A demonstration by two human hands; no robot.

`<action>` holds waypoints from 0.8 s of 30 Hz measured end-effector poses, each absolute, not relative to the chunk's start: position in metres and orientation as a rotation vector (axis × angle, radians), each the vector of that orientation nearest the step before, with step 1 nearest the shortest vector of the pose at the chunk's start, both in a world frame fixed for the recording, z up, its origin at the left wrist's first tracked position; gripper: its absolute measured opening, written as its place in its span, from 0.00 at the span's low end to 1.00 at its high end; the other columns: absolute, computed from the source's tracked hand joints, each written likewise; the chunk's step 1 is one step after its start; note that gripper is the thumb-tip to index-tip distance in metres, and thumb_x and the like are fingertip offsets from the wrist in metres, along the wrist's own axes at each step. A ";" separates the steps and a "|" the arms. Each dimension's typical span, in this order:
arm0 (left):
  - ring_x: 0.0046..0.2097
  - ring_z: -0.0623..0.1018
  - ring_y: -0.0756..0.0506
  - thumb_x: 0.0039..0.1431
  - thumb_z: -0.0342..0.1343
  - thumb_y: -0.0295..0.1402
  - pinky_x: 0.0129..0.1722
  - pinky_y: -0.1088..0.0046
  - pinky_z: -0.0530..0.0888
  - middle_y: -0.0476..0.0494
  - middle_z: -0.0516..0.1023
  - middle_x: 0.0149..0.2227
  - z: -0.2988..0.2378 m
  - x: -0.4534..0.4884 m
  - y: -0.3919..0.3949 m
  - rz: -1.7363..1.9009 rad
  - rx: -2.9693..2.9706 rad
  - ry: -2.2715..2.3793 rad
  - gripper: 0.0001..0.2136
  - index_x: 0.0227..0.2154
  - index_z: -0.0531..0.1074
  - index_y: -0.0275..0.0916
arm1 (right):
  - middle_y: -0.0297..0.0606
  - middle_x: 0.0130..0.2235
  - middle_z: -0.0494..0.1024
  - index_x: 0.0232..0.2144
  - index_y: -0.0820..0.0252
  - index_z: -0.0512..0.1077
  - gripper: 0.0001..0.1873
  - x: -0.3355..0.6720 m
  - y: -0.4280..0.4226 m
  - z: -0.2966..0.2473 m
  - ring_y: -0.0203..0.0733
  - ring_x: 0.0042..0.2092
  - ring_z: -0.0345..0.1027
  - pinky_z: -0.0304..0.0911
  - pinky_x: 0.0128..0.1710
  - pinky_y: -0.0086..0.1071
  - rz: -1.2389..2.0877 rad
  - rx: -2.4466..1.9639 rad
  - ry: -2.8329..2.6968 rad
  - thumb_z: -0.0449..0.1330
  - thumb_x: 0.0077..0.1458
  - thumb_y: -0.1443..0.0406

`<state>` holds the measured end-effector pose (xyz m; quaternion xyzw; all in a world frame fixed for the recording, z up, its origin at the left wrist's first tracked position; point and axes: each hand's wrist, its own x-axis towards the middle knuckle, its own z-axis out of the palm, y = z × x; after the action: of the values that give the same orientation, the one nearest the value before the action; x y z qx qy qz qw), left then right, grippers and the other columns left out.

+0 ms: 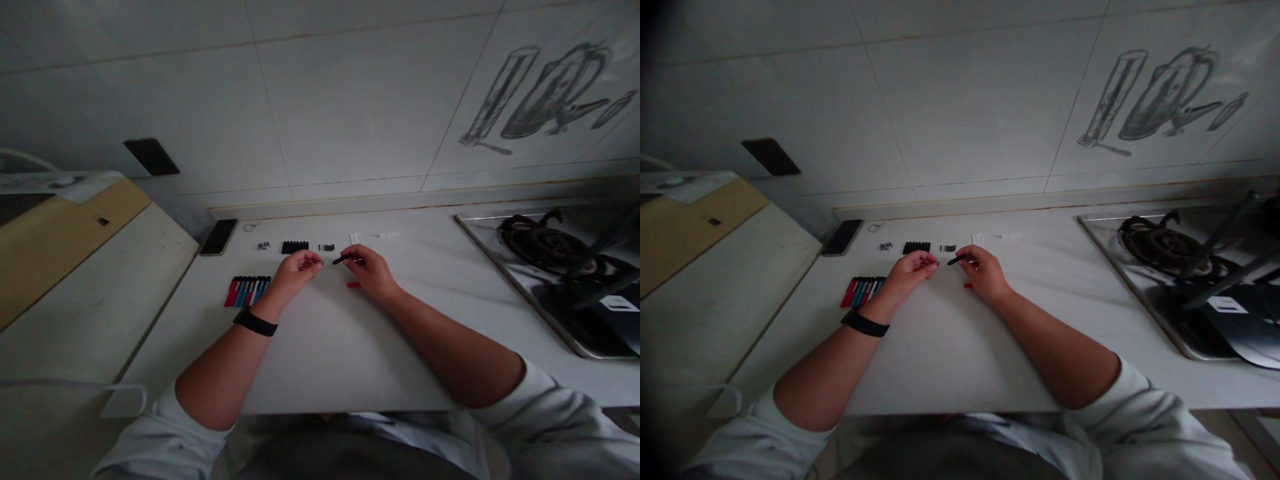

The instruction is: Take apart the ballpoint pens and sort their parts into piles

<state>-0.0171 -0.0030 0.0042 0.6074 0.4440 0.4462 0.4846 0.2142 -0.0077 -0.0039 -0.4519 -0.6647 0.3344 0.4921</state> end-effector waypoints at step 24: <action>0.33 0.75 0.49 0.64 0.59 0.45 0.34 0.73 0.71 0.45 0.79 0.35 0.010 -0.009 -0.012 1.035 1.581 1.136 0.13 0.37 0.74 0.38 | 0.41 0.41 0.82 0.44 0.55 0.79 0.12 0.211 -0.018 0.000 0.43 0.41 0.76 0.73 0.41 0.38 0.666 -1.026 -1.761 0.62 0.62 0.57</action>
<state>-0.0089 -0.0119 0.0103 0.6398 0.4596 0.4187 0.4517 0.2113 -0.0177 -0.0001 -0.4202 -0.7213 0.2728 0.4783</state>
